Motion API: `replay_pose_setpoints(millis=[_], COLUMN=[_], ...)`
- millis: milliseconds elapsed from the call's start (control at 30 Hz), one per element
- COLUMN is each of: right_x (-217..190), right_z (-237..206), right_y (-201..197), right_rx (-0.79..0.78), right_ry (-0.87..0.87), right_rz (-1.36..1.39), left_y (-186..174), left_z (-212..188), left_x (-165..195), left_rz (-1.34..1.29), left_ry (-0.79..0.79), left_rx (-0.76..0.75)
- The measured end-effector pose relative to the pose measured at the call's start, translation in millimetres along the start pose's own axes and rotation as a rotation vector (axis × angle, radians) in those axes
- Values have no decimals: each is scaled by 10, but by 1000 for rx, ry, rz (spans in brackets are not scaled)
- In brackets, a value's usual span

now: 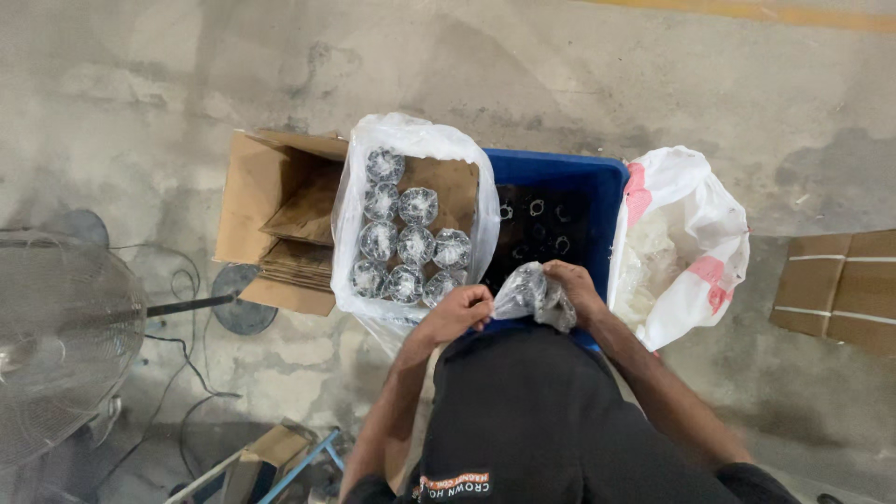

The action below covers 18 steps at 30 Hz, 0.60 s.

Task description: The person unwraps bubble-wrapped components from a bin, loads black ring-shaped parts into the stations of a multi-spindle machine, pulls the machine lever, and cuts material with scissors. They handle finished parts and wrap items in bubble wrap, moving between the machine and the supply bins.

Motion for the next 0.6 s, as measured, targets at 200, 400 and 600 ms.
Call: replay_pose_setpoints(millis=[200,400,600], right_x=[156,-744,-1272], right_z=[-12,-421,-825], right_y=[-77,268,421], right_rx=[-8,10,123], right_ry=[-7,-106,-158], right_rz=[-506,-821,-1010], left_y=[-1083,-1795,-1796], left_z=[-170,57,284], left_x=[271,911,997], left_rz=[741,729,753], left_ry=[-115,-306,-224], left_rx=[725,1010,960])
Point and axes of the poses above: each hand's wrist, its own z-axis towards the middle knuckle, its own y-axis out of the palm, x = y × z, the point moved 7 cm from there along z, towards the middle knuckle, and after that the axes turned 8 degrees about -x, right-handed, at the moved point
